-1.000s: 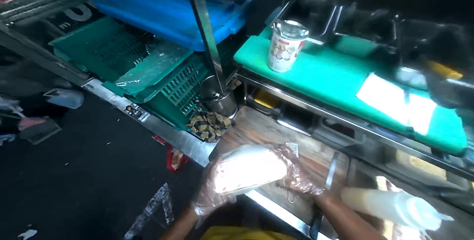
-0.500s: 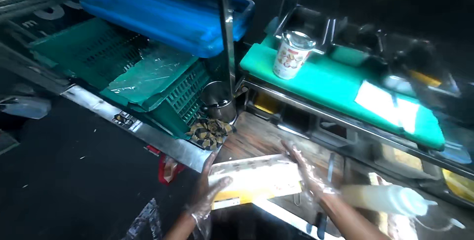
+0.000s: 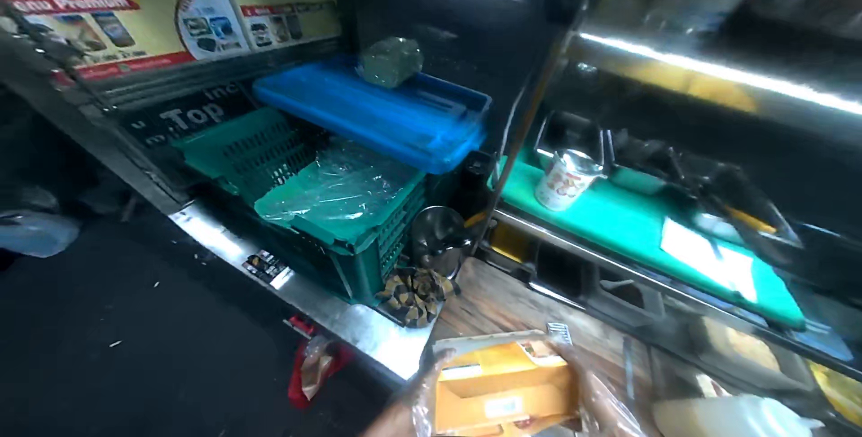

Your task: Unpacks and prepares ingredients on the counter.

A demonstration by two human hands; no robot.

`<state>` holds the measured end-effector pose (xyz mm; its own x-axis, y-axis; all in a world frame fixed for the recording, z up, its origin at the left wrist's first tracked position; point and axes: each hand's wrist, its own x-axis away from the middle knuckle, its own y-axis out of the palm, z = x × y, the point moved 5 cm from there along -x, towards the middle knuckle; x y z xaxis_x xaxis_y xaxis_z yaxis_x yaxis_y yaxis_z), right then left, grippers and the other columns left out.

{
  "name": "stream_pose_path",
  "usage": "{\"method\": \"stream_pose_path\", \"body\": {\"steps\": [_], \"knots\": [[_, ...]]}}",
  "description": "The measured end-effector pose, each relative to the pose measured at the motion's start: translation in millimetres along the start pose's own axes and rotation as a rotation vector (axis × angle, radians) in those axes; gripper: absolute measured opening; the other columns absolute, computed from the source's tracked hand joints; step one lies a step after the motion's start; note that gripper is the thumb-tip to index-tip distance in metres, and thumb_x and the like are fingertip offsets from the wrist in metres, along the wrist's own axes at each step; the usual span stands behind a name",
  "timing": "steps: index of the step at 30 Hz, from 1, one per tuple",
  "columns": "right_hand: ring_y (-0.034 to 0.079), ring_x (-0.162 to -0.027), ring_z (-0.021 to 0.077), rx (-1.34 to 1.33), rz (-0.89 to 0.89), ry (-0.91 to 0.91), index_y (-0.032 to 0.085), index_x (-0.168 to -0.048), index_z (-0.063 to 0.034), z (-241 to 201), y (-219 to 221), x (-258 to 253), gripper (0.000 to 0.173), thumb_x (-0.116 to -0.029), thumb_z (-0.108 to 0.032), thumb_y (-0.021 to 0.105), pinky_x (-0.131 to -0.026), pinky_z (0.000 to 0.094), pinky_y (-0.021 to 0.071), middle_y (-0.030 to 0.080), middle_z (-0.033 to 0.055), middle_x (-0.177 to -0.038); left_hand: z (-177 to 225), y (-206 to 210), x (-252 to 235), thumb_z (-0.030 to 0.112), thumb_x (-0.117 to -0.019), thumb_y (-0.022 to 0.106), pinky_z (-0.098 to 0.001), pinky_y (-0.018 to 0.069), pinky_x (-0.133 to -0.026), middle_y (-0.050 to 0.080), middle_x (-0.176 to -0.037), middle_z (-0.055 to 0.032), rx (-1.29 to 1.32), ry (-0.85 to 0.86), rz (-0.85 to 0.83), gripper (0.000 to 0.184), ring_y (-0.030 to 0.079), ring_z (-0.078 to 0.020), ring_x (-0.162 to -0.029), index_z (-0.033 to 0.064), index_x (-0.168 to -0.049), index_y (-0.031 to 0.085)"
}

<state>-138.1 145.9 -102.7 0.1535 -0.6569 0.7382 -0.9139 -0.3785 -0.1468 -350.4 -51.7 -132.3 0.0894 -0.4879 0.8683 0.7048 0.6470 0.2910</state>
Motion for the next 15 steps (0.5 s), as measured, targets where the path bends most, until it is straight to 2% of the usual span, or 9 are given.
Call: {"method": "stream_pose_path", "body": {"steps": [3,6,7,9,10,11,12,14,15], "knots": [[0.069,-0.104,0.0329,0.05,0.109,-0.038,0.063,-0.132,-0.012,-11.6,-2.0,23.7,0.056,-0.0995,-0.057,0.055,-0.081,0.0582,0.0572,0.07,0.0167,-0.116,1.1,6.7,10.9,0.065,-0.098,0.052,-0.0506,0.0564,-0.071,0.064,-0.122,-0.0193,0.047,-0.05,0.017,0.063,0.067,-0.0339,-0.098,0.0182,-0.141,0.052],[0.069,-0.106,0.0265,0.113,0.143,-0.247,0.062,-0.134,-0.0102,-42.1,-5.7,55.3,0.052,-0.1046,-0.05,0.048,-0.087,0.052,0.0578,0.07,0.0142,-0.118,15.6,13.7,49.3,0.061,-0.1003,0.05,-0.0464,0.0554,-0.058,0.066,-0.114,-0.0203,0.007,0.042,-0.018,0.06,0.068,-0.0328,-0.08,0.0191,-0.144,0.049],[0.068,-0.107,0.0243,0.112,0.125,-0.322,0.06,-0.137,-0.0097,-50.1,-8.7,70.3,0.051,-0.1062,-0.048,0.045,-0.089,0.0498,0.0583,0.069,0.0133,-0.12,21.7,12.9,72.8,0.053,-0.1017,0.053,-0.0474,0.0569,-0.057,0.068,-0.112,-0.0195,0.009,0.134,-0.057,0.058,0.069,-0.0325,-0.079,0.0188,-0.148,0.045],[0.069,-0.106,0.0223,-0.002,0.002,-0.453,0.051,-0.146,-0.0094,-63.4,-7.4,109.6,0.048,-0.1083,-0.038,0.043,-0.085,0.0459,0.0607,0.067,0.0118,-0.125,32.8,-0.8,130.0,0.026,-0.0989,0.064,-0.0474,0.061,-0.056,0.07,-0.106,-0.0158,0.051,0.392,-0.086,0.054,0.072,-0.0304,-0.081,0.0094,-0.145,0.041],[0.068,-0.112,0.024,-0.096,-0.111,-0.535,0.044,-0.153,-0.0099,-66.1,-3.3,124.0,0.052,-0.1076,-0.035,0.044,-0.087,0.0468,0.0616,0.064,0.0117,-0.133,38.3,-17.4,157.7,0.016,-0.0935,0.068,-0.0434,0.064,-0.059,0.071,-0.107,-0.0118,0.044,0.574,-0.08,0.068,0.074,-0.0259,-0.083,0.0057,-0.149,0.03],[0.062,-0.125,0.0242,-0.162,-0.236,-0.615,0.034,-0.16,-0.011,-67.1,2.7,132.6,0.06,-0.1064,-0.037,0.046,-0.096,0.0469,0.0586,0.055,0.0099,-0.148,44.3,-40.9,180.7,0.014,-0.0889,0.074,-0.0361,0.0652,-0.068,0.071,-0.109,-0.0056,0.008,0.768,-0.025,0.08,0.074,-0.0173,-0.088,0.0013,-0.15,0.024],[0.058,-0.132,0.0273,-0.204,-0.293,-0.678,0.027,-0.162,-0.0112,-66.5,9.2,135.3,0.069,-0.1044,-0.041,0.05,-0.098,0.0484,0.0576,0.048,0.0102,-0.157,53.4,-67.9,200.9,0.018,-0.0879,0.077,-0.0298,0.0627,-0.082,0.069,-0.113,0.0003,-0.044,0.941,0.07,0.089,0.072,-0.0083,-0.095,-0.0044,-0.151,0.019],[0.062,-0.127,0.0317,-0.154,-0.168,-0.74,0.03,-0.161,-0.0073,-56.4,13.9,126.9,0.07,-0.1026,-0.037,0.054,-0.086,0.0479,0.0626,0.046,0.013,-0.158,93.8,-121.7,228.4,0.021,-0.0918,0.072,-0.0279,0.0594,-0.09,0.068,-0.112,0.006,-0.119,1.196,0.314,0.079,0.069,-0.0025,-0.099,-0.0076,-0.146,0.022],[0.066,-0.12,0.0283,-0.075,-0.055,-0.741,0.037,-0.158,-0.0057,-47.9,13.9,119.4,0.062,-0.1021,-0.028,0.054,-0.083,0.044,0.0636,0.051,0.0132,-0.154,123.9,-141.0,237.6,0.02,-0.0927,0.07,-0.0297,0.06,-0.09,0.066,-0.115,0.0021,-0.169,1.29,0.435,0.076,0.068,-0.0046,-0.1,-0.0093,-0.146,0.025]]}}
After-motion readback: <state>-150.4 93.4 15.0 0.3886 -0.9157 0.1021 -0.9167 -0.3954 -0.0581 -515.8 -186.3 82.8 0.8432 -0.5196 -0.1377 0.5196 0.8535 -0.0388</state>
